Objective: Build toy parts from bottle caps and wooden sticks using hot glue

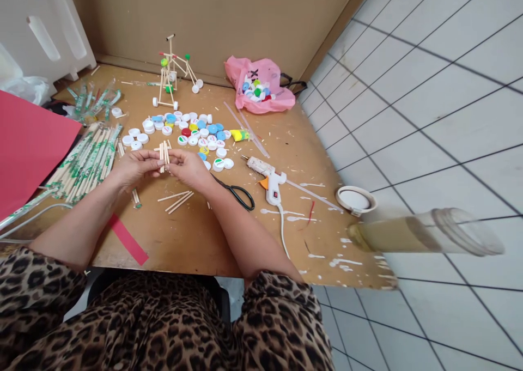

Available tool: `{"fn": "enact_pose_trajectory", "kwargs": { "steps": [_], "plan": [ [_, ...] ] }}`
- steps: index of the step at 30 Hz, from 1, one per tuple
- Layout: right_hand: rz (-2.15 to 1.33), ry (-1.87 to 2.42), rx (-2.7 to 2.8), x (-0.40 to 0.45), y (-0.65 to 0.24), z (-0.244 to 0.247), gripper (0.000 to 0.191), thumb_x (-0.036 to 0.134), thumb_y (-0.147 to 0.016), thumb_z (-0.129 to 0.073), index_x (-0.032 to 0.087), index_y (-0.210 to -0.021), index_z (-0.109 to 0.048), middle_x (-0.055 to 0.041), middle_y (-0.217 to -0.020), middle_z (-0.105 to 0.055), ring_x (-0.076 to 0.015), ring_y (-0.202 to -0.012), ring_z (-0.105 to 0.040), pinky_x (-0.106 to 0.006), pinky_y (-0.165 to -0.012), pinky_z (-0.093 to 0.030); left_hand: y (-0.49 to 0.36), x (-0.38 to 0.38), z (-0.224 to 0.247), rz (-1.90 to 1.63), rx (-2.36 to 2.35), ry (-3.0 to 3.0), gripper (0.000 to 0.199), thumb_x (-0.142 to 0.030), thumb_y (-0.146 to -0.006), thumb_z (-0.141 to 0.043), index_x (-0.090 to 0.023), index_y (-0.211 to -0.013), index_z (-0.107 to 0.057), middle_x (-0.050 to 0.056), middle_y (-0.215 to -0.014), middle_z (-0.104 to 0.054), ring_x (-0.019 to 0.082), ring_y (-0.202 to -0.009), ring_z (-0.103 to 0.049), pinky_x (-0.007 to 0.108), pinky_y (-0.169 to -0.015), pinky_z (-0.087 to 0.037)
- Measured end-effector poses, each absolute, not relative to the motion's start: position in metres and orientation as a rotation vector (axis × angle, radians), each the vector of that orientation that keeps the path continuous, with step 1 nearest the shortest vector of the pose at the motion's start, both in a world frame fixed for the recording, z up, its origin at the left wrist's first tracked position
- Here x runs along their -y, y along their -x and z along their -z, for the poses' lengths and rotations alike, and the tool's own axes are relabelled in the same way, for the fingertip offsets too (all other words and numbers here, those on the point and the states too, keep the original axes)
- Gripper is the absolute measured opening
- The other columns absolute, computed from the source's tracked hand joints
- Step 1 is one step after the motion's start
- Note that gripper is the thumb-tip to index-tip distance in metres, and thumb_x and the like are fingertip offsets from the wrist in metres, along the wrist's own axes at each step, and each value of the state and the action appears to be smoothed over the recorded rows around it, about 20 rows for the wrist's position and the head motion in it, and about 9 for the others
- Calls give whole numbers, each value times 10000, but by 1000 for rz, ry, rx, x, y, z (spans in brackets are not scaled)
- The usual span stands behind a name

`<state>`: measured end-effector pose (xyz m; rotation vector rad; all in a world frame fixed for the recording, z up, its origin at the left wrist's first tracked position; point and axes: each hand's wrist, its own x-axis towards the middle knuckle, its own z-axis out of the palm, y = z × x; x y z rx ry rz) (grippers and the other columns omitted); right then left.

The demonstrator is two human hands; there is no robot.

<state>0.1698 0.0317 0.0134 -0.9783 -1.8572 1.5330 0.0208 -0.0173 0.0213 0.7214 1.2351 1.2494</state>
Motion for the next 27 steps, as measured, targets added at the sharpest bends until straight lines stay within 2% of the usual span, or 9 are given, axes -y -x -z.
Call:
{"fn": "enact_pose_trajectory", "kwargs": {
  "steps": [6,10,14,16,18,20,22,24,27],
  "plan": [
    [-1625,923,1924,-29,-174,-22,341,20,-753,-602,150,-1055,-690,90,-557,-529,-58,-492,-524,-156,-484,-483,-22,18,-18,-1191,-1211,-824,332,-241,-391,-965,-114,-576,-721,20,-541,-677,106,-536,-601,204,-526,-464],
    [-1671,897,1971,-29,-172,-19,336,33,-762,-623,152,-1073,-670,76,-587,-574,-61,-508,-549,-157,-492,-496,-21,19,-17,-1120,-1188,-874,330,-272,-386,-964,-126,-572,-734,13,-518,-665,91,-509,-564,199,-518,-434],
    [-1518,1010,2097,-27,-171,-19,556,74,-799,-624,126,-1347,-540,57,-640,-606,-97,-546,-584,-227,-554,-535,-20,18,-15,-1091,-1174,-889,321,-285,-397,-960,-128,-575,-743,23,-519,-670,88,-507,-548,199,-516,-410],
    [-1330,1037,2221,-25,-174,-24,731,123,-801,-660,120,-1483,-399,19,-732,-663,-144,-643,-645,-305,-660,-573,-21,18,-15,-1100,-1175,-858,319,-294,-404,-959,-129,-563,-737,20,-508,-662,86,-503,-539,203,-522,-418],
    [-1114,1008,2361,-23,-177,-30,856,182,-766,-731,128,-1526,-342,-70,-974,-722,-215,-873,-699,-396,-832,-570,-22,19,-17,-1108,-1180,-817,320,-294,-405,-961,-130,-557,-732,21,-521,-670,80,-502,-537,201,-525,-427],
    [-912,996,2486,-21,-181,-37,919,221,-711,-794,143,-1519,-363,-164,-1302,-636,-302,-1165,-634,-459,-975,-510,-23,20,-18,-1096,-1171,-780,324,-284,-395,-965,-132,-553,-727,26,-549,-688,79,-517,-554,191,-525,-436],
    [-780,1014,2584,-17,-183,-43,939,239,-687,-821,157,-1511,-376,-193,-1468,-513,-347,-1324,-525,-475,-1032,-467,-24,21,-19,-1053,-1143,-748,334,-276,-378,-970,-133,-548,-720,25,-555,-693,80,-529,-576,179,-524,-446],
    [-716,1067,2658,-13,-183,-47,925,238,-699,-819,159,-1506,-372,-200,-1474,-509,-349,-1334,-518,-461,-1012,-475,-25,22,-19,-1009,-1111,-715,349,-278,-363,-973,-133,-542,-712,18,-534,-682,77,-521,-583,168,-515,-451],
    [-652,1197,2731,-8,-182,-51,765,253,-754,-786,136,-1431,-450,-203,-1316,-633,-342,-1190,-622,-432,-900,-514,-29,23,-14,-960,-1081,-671,372,-282,-341,-978,-125,-539,-705,16,-524,-677,68,-485,-569,162,-490,-449]
  ]
}}
